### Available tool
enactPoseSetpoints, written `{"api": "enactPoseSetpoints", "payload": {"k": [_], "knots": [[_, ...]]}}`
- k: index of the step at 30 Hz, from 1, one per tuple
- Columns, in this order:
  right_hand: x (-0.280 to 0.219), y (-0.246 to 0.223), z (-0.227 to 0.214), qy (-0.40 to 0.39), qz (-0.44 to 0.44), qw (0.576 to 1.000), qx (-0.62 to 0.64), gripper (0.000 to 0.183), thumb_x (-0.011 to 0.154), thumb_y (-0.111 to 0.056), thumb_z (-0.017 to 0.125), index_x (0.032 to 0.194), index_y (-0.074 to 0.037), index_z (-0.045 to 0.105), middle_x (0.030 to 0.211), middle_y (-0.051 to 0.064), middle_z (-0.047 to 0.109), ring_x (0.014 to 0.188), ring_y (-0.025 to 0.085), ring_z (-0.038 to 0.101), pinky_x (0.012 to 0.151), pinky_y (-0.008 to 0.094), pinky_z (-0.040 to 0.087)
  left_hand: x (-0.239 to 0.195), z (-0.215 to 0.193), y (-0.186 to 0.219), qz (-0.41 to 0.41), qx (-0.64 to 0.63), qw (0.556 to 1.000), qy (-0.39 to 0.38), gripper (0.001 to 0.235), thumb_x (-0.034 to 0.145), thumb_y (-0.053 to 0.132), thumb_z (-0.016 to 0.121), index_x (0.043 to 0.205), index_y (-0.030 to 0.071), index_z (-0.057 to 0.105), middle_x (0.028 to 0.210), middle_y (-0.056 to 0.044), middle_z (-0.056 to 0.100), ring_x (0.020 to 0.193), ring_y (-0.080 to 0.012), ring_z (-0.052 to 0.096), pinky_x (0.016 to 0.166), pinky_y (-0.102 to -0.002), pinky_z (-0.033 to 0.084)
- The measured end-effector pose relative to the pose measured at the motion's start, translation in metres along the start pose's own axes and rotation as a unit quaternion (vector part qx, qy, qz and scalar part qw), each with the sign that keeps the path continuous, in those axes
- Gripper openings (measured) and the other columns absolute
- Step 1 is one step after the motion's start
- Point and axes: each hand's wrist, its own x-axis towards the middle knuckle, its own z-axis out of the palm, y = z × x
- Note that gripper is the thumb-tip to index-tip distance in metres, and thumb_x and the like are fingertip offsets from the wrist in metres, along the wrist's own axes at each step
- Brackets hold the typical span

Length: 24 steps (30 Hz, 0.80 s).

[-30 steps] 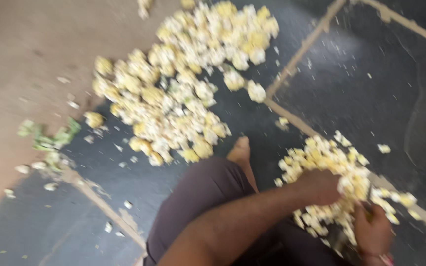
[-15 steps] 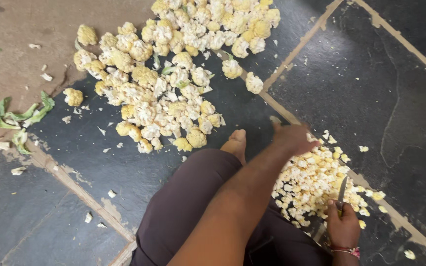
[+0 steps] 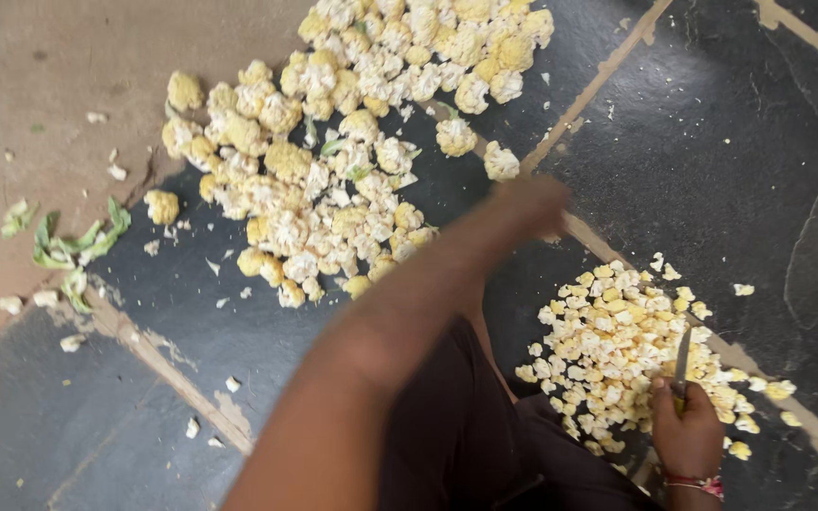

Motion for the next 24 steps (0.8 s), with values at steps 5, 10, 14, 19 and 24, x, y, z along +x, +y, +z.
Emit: {"api": "enactPoseSetpoints", "payload": {"k": [5, 10, 14, 19, 24], "knots": [[0.003, -0.002, 0.001, -0.014, 0.029, 0.999, 0.005, 0.039, 0.102, -0.039, 0.069, 0.112, -0.001, 0.075, 0.087, 0.015, 0.078, 0.079, 0.027, 0.075, 0.072, 0.040, 0.055, -0.017, -0.003, -0.137, -0.029, 0.025, 0.930, 0.365, 0.024, 0.078, 0.020, 0.070, 0.097, 0.004, 0.073, 0.101, -0.021, 0.071, 0.092, -0.0418, 0.067, 0.081, -0.052, 0.054], [0.001, -0.004, 0.001, -0.014, 0.021, 1.000, -0.016, 0.038, 0.102, -0.040, 0.068, 0.114, -0.005, 0.076, 0.084, 0.016, 0.076, 0.075, 0.027, 0.073, 0.069, 0.040, 0.055, -0.047, -0.014, -0.228, -0.253, 0.068, 0.882, 0.391, 0.032, 0.088, 0.012, 0.070, 0.120, 0.008, 0.067, 0.121, -0.019, 0.058, 0.110, -0.0360, 0.055, 0.091, -0.053, 0.047], [-0.002, -0.011, 0.000, -0.015, 0.034, 0.999, -0.021, 0.037, 0.102, -0.040, 0.068, 0.115, -0.007, 0.077, 0.080, 0.016, 0.074, 0.070, 0.028, 0.072, 0.067, 0.041, 0.054, -0.055, -0.026, -0.247, -0.194, 0.084, 0.883, 0.419, 0.054, 0.083, 0.018, 0.077, 0.132, 0.005, 0.060, 0.128, -0.019, 0.052, 0.116, -0.0385, 0.049, 0.093, -0.055, 0.044], [-0.007, -0.009, 0.001, 0.003, 0.007, 1.000, -0.003, 0.036, 0.102, -0.038, 0.069, 0.114, -0.004, 0.075, 0.083, 0.015, 0.074, 0.072, 0.024, 0.071, 0.066, 0.037, 0.054, -0.024, -0.044, -0.263, -0.153, 0.184, 0.907, 0.347, 0.055, 0.086, 0.007, 0.073, 0.139, 0.009, 0.059, 0.134, -0.017, 0.053, 0.123, -0.0385, 0.047, 0.099, -0.055, 0.042], [-0.001, -0.007, 0.002, -0.028, 0.062, 0.998, -0.011, 0.036, 0.105, -0.039, 0.065, 0.116, -0.006, 0.076, 0.081, 0.015, 0.072, 0.068, 0.026, 0.072, 0.063, 0.039, 0.054, -0.015, -0.073, -0.267, -0.170, 0.220, 0.923, 0.267, 0.043, 0.091, 0.018, 0.077, 0.128, 0.005, 0.060, 0.132, -0.020, 0.056, 0.124, -0.0391, 0.048, 0.101, -0.053, 0.042]]}}
